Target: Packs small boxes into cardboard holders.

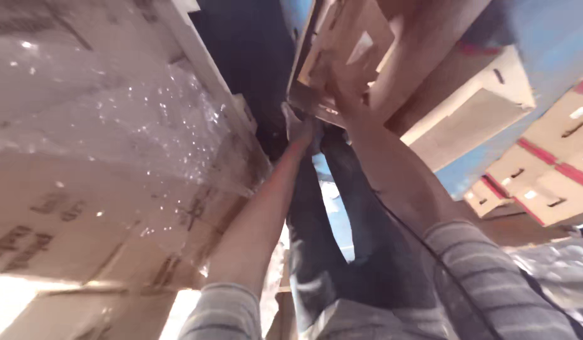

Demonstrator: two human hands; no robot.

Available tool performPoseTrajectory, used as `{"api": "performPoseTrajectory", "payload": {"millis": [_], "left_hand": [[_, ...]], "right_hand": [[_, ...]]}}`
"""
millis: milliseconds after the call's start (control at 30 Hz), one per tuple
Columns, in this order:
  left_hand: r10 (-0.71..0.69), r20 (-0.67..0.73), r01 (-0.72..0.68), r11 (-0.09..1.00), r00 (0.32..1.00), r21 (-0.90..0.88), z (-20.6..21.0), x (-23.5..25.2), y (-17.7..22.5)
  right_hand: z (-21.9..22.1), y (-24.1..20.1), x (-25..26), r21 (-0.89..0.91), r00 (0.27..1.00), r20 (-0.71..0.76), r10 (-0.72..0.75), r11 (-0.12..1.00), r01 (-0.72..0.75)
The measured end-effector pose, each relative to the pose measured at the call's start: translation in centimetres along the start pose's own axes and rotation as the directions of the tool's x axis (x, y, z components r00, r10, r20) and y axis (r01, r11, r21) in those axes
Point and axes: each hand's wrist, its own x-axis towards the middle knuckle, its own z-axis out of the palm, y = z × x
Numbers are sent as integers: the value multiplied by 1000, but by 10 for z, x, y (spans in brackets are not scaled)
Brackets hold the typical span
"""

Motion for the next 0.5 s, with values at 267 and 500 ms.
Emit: {"api": "performPoseTrajectory", "payload": {"millis": [267, 500], "left_hand": [[207, 102, -197, 976, 973, -94, 17, 26, -44], [-9, 147, 69, 911, 989, -407, 7, -42, -26]], "right_hand": [[115, 7, 9, -109, 992, -32, -120, 987, 116], [31, 68, 33, 494, 819, 305, -487, 816, 302]]}}
